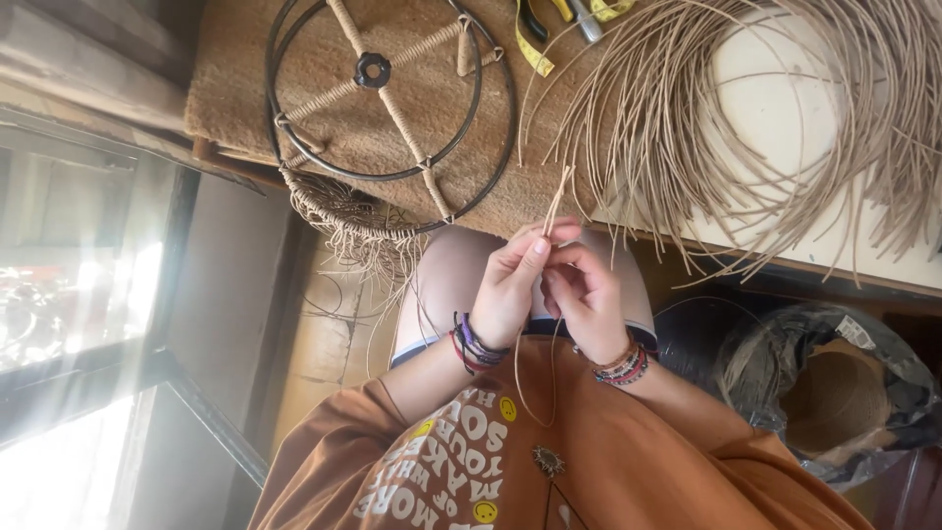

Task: Weaving natural fibers around a metal frame to create a basket or decorative object.

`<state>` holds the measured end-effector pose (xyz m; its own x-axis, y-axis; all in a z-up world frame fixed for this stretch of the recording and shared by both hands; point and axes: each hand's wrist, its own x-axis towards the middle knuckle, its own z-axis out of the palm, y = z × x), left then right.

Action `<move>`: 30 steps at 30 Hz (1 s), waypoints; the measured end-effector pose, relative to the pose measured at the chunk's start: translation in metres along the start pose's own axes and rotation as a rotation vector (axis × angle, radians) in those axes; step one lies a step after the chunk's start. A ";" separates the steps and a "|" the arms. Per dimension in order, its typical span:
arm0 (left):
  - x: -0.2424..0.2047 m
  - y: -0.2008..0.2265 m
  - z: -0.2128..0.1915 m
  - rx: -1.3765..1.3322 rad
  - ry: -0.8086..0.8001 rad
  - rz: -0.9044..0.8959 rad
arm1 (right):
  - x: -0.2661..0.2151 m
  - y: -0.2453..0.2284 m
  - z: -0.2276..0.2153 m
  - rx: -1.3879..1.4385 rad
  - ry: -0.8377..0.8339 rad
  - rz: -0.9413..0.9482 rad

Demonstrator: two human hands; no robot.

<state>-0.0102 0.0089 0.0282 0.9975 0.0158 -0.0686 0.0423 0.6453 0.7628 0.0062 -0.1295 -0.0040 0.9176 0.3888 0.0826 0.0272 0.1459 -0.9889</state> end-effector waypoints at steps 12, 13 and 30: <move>0.021 0.001 -0.034 -0.072 0.380 0.223 | 0.017 -0.020 -0.045 -0.061 -0.147 0.393; 0.020 0.006 -0.041 -0.072 0.387 0.223 | 0.015 -0.007 -0.061 -0.060 -0.152 0.398; 0.032 0.037 -0.075 -0.580 0.299 0.504 | 0.012 -0.005 -0.078 -0.772 -0.585 0.191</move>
<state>0.0193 0.0906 0.0054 0.8284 0.5589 -0.0370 -0.5242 0.7969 0.3003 0.0477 -0.1963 -0.0077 0.5985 0.7629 -0.2445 0.3410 -0.5187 -0.7840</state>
